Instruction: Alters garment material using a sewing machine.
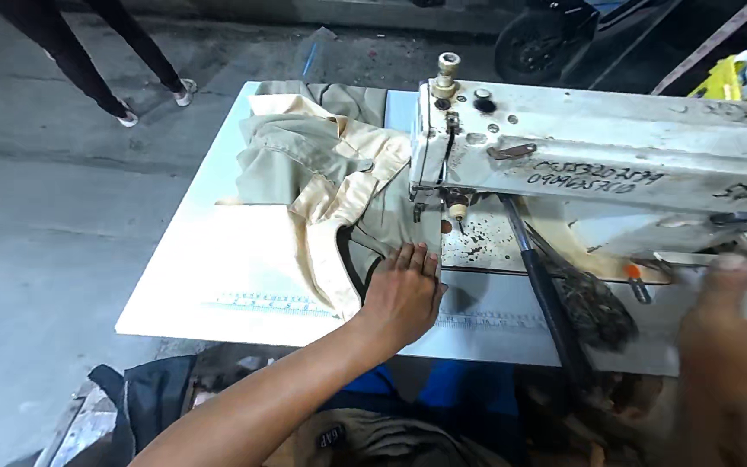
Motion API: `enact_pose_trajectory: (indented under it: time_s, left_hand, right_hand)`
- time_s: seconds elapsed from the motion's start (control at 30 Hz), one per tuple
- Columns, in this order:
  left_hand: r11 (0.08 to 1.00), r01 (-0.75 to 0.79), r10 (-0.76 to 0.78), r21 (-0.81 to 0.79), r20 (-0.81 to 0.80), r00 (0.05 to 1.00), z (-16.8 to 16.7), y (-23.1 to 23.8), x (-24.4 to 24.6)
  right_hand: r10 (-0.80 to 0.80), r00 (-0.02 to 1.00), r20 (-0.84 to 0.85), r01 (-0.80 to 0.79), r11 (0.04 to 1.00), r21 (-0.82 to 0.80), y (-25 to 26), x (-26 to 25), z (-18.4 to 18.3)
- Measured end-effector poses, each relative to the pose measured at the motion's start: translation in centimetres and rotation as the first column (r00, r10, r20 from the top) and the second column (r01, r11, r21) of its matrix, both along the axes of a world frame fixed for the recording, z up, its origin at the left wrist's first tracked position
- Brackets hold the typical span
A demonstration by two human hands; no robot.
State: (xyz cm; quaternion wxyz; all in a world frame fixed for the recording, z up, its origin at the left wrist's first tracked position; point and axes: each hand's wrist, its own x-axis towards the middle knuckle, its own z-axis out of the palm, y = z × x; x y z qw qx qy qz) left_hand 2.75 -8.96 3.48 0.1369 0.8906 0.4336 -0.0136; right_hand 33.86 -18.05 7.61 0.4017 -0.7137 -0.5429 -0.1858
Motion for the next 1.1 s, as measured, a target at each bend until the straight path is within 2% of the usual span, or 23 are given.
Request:
enact_pose_trajectory:
  time_s: [0.03, 0.07, 0.13, 0.17, 0.23, 0.27, 0.3, 0.33, 0.37, 0.4, 0.47, 0.53, 0.6, 0.67, 0.73, 0.8, 0.87, 0.97, 1.1]
  left_hand:
    - [1.000, -0.009, 0.009, 0.017, 0.027, 1.000, -0.3, -0.3, 0.1]
    - [1.000, -0.009, 0.008, 0.015, 0.033, 0.999, -0.4, -0.5, 0.1]
    - [1.000, 0.020, -0.020, 0.003, 0.018, 1.000, -0.2, -0.5, -0.2]
    - [0.999, 0.038, -0.038, -0.025, -0.004, 0.999, 0.2, -0.4, -0.3]
    - [0.985, 0.055, -0.073, -0.166, -0.101, 0.992, 1.6, -0.2, -0.4]
    - [0.969, 0.049, -0.091, -0.243, -0.164, 0.982, 2.4, -0.4, -0.2]
    - [0.968, 0.041, -0.095, -0.246, -0.212, 0.973, 2.7, -1.1, 0.0]
    - [0.993, 0.047, -0.073, -0.113, -0.237, 0.969, 2.3, -2.6, 0.2]
    - [0.991, 0.069, -0.036, 0.115, -0.266, 0.963, 1.7, -4.3, 0.4]
    - [0.957, 0.097, -0.004, 0.275, -0.321, 0.947, 1.5, -5.8, 0.7]
    - [0.864, 0.150, 0.016, 0.481, -0.324, 0.946, 1.0, -7.1, 0.7]
    - [0.806, 0.156, -0.053, 0.572, -0.192, 0.980, 0.9, -6.7, 0.0]
    - [0.828, 0.162, -0.149, 0.536, -0.068, 0.986, 2.1, -5.3, -1.1]
    - [0.875, 0.209, -0.240, 0.437, 0.017, 0.971, 4.6, -2.2, -2.2]
    - [0.895, 0.270, -0.279, 0.354, -0.026, 0.960, 6.9, 1.3, -3.0]
    - [0.899, 0.307, -0.278, 0.313, -0.134, 0.951, 8.7, 3.3, -3.2]
    - [0.893, 0.275, -0.212, 0.356, -0.205, 0.955, 9.2, 3.8, -3.1]
    - [0.916, 0.142, -0.109, 0.376, -0.109, 0.988, 8.7, 3.6, -2.6]
    - [0.931, 0.176, -0.179, 0.319, -0.021, 0.984, 8.1, 4.3, -2.3]
  right_hand:
    - [0.157, 0.982, 0.109, -0.153, 0.987, -0.045, 0.7, -3.9, 0.1]
    - [0.362, 0.923, 0.129, -0.341, 0.927, -0.157, 1.8, -7.3, -0.4]
    - [0.695, 0.719, 0.019, -0.634, 0.667, -0.391, 5.3, -11.2, -2.8]
    - [0.790, 0.612, -0.035, -0.708, 0.528, -0.468, 7.2, -11.9, -4.0]
    - [0.866, 0.479, -0.142, -0.743, 0.313, -0.592, 10.1, -11.7, -5.1]
    - [0.881, 0.438, -0.180, -0.746, 0.244, -0.620, 10.9, -11.5, -5.6]
    - [0.895, 0.409, -0.181, -0.760, 0.224, -0.610, 11.4, -11.4, -6.2]
    - [0.905, 0.391, -0.166, -0.771, 0.223, -0.597, 11.6, -11.3, -6.5]
    - [0.914, 0.380, -0.145, -0.773, 0.227, -0.593, 11.5, -11.3, -6.6]
    - [0.919, 0.370, -0.134, -0.767, 0.222, -0.602, 11.4, -11.2, -6.6]
    - [0.921, 0.368, -0.126, -0.772, 0.227, -0.594, 10.9, -11.2, -6.7]
    - [0.919, 0.366, -0.144, -0.781, 0.219, -0.585, 10.9, -11.2, -6.8]
    - [0.925, 0.348, -0.151, -0.808, 0.214, -0.549, 11.5, -11.4, -7.1]
    - [0.906, 0.356, -0.227, -0.822, 0.188, -0.537, 12.1, -11.8, -6.3]
    - [0.889, 0.386, -0.248, -0.824, 0.211, -0.526, 12.5, -12.3, -5.7]
    - [0.874, 0.411, -0.260, -0.834, 0.245, -0.495, 13.1, -12.8, -5.5]
    - [0.852, 0.426, -0.303, -0.852, 0.266, -0.452, 13.7, -12.9, -5.5]
    - [0.813, 0.469, -0.346, -0.845, 0.299, -0.444, 13.9, -13.1, -5.0]
    - [0.718, 0.550, -0.425, -0.817, 0.358, -0.452, 14.0, -13.2, -4.4]
